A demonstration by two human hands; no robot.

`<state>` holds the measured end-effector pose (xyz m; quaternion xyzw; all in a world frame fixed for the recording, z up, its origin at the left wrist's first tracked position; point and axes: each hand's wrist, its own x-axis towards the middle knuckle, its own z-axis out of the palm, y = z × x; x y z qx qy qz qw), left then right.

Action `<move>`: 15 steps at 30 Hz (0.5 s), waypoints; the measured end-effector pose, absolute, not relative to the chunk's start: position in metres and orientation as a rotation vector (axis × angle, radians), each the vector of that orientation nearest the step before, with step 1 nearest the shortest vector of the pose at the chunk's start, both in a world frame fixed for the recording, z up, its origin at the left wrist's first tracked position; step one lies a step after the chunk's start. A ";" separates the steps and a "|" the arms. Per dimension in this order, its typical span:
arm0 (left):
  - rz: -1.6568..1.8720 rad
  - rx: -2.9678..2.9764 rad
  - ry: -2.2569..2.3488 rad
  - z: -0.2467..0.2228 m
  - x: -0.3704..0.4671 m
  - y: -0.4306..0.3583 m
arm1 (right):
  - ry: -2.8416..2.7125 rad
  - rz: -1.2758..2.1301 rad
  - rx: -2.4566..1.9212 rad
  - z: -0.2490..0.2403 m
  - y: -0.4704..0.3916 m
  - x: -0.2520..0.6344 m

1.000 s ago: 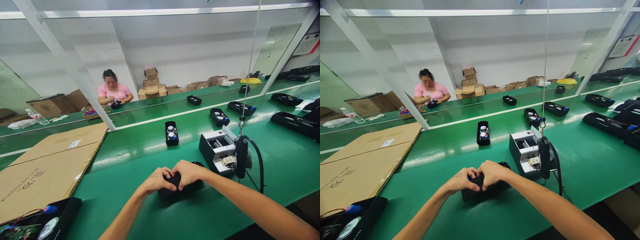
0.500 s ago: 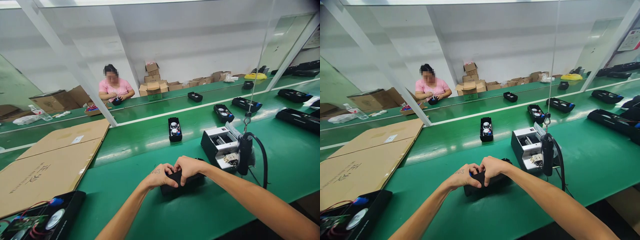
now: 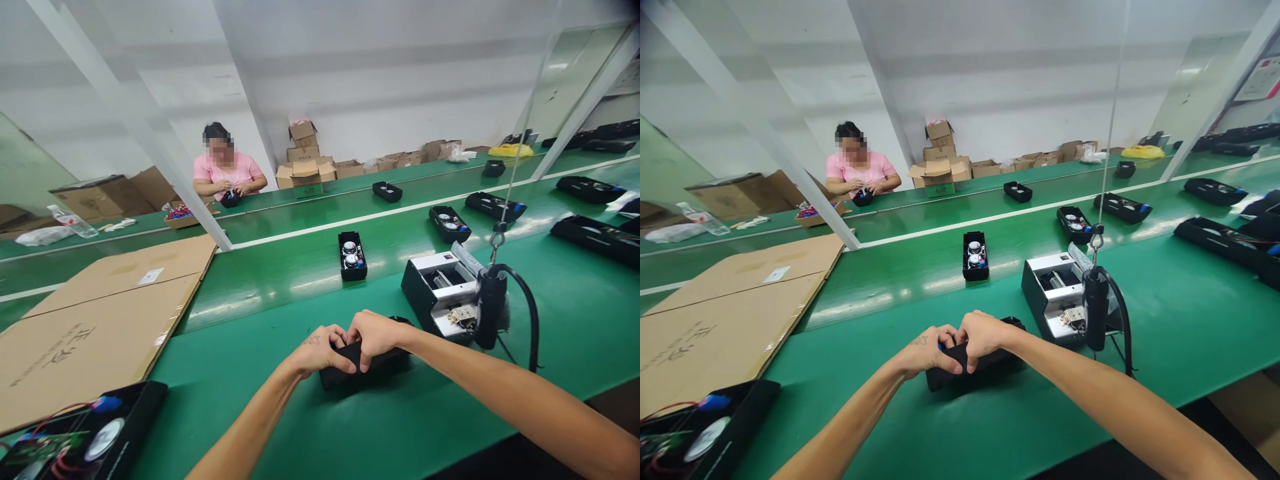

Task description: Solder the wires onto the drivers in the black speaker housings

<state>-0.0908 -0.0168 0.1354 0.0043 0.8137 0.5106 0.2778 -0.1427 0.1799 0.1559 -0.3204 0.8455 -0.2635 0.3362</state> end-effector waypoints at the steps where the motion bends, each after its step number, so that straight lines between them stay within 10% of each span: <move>1: 1.374 0.010 2.180 0.135 -0.091 -0.017 | 2.211 -0.700 -0.843 0.156 0.181 -0.141; 15: 1.319 0.046 2.182 0.133 -0.091 -0.017 | 2.214 -0.692 -0.856 0.147 0.177 -0.138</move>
